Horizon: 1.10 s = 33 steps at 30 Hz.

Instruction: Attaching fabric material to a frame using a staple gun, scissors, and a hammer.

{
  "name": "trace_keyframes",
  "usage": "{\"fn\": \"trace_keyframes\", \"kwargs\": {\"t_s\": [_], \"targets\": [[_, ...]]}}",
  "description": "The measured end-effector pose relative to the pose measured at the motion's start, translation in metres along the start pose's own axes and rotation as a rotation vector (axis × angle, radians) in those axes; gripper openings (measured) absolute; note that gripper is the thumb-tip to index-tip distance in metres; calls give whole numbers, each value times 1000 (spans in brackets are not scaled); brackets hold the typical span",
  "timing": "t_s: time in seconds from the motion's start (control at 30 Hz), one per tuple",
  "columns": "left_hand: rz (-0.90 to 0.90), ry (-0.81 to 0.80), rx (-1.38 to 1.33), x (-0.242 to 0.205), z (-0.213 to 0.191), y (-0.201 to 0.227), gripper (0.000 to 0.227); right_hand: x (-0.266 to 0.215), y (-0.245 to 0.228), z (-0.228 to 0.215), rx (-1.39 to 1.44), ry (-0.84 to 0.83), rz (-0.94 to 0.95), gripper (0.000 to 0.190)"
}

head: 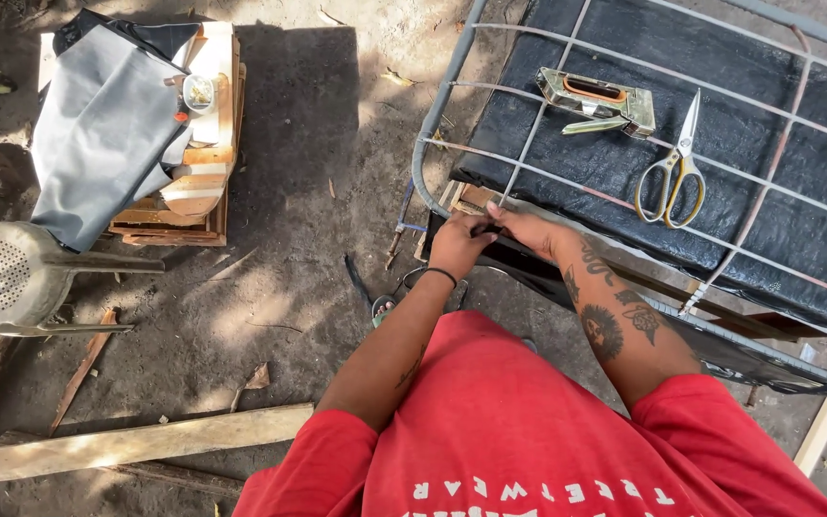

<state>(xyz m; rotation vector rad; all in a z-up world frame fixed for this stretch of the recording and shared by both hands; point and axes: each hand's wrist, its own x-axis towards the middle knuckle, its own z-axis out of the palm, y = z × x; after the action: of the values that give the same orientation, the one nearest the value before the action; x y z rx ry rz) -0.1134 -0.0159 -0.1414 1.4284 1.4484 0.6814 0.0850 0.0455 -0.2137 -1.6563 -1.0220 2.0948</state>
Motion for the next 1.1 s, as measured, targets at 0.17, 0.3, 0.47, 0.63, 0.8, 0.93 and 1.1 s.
{"fn": "trace_keyframes", "kwargs": {"t_s": [0.17,0.3,0.47,0.63,0.8,0.93,1.1], "targets": [[-223,121,-246,-31,-18,6,60,60,47,-34,-20,-13,27,55],[-111,172,-375,-28,-2,-26,27,0,5,-13,-66,-108,3,42],[-74,85,-417,-35,21,-68,18,-57,-35,5,-32,-99,19,62],[-60,-20,-563,-35,40,-78,23,-76,-48,14,-92,-114,-11,25],[-95,-27,-568,-27,44,-79,18,-42,-30,3,-96,-102,27,56],[-124,9,-509,-27,43,-72,15,-35,-28,4,-138,-99,-29,27],[-177,78,-468,-18,49,-82,17,-27,-20,5,-283,-111,-60,34]]}}
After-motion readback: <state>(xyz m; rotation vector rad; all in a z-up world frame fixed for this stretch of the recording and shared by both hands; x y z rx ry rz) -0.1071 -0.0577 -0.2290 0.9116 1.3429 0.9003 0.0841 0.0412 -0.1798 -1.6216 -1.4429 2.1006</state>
